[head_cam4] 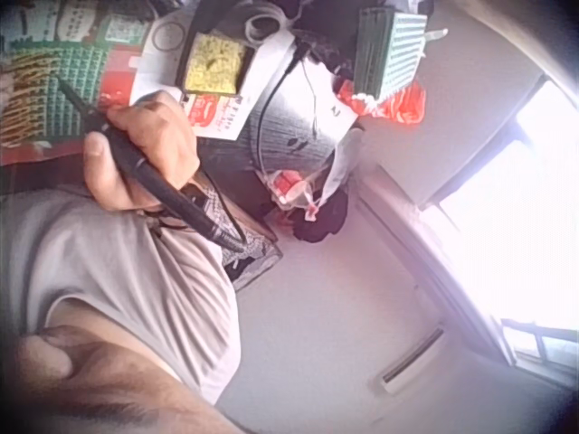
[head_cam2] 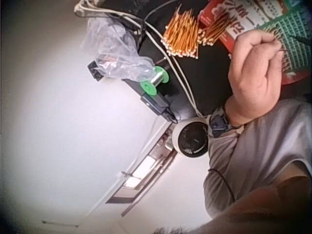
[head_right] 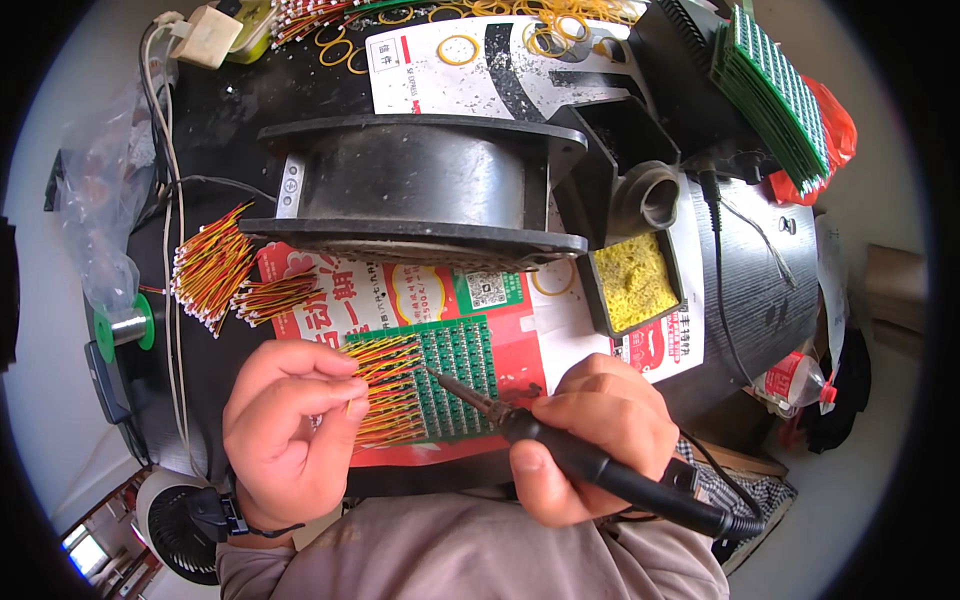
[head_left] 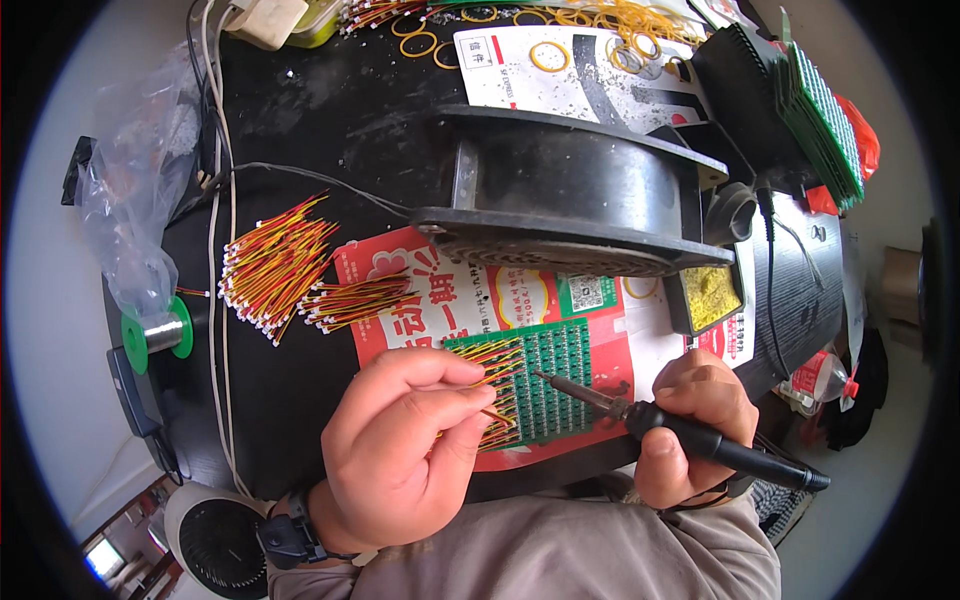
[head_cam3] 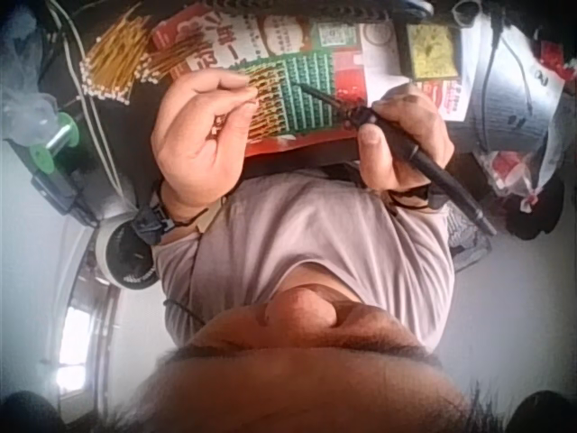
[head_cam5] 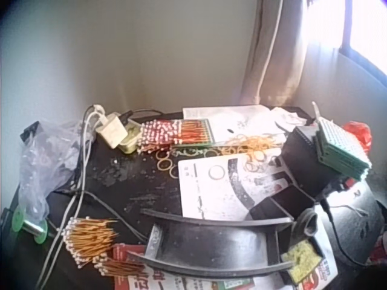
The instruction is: Soldering a series of colored wires onto a green printed circuit board.
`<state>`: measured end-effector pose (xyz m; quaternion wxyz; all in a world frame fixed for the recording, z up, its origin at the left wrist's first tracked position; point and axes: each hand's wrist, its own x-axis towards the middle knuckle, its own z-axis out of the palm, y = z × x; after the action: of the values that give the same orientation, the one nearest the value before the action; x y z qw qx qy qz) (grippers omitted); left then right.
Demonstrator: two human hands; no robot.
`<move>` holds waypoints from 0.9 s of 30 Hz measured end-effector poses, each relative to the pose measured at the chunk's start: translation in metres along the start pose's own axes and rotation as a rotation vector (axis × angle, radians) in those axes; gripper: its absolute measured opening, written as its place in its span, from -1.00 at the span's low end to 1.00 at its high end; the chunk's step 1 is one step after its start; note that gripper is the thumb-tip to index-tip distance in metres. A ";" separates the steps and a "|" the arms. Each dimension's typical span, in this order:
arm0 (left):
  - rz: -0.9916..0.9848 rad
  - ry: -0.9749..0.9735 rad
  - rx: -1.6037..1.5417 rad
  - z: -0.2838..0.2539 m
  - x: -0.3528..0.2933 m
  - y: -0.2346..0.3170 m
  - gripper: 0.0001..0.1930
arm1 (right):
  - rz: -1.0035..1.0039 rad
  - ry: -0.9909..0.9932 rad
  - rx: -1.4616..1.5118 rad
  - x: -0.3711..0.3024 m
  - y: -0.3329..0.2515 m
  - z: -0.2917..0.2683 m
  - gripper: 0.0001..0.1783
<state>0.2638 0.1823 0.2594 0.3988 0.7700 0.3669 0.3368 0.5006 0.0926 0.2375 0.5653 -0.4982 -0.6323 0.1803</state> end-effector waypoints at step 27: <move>0.228 -0.098 0.350 0.018 -0.004 -0.011 -0.78 | 0.030 -0.061 -0.061 0.004 -0.004 0.001 -0.71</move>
<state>0.2734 0.1767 0.2404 0.2357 0.8795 0.3103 0.2732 0.4982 0.0945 0.2425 0.5276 -0.5188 -0.6469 0.1846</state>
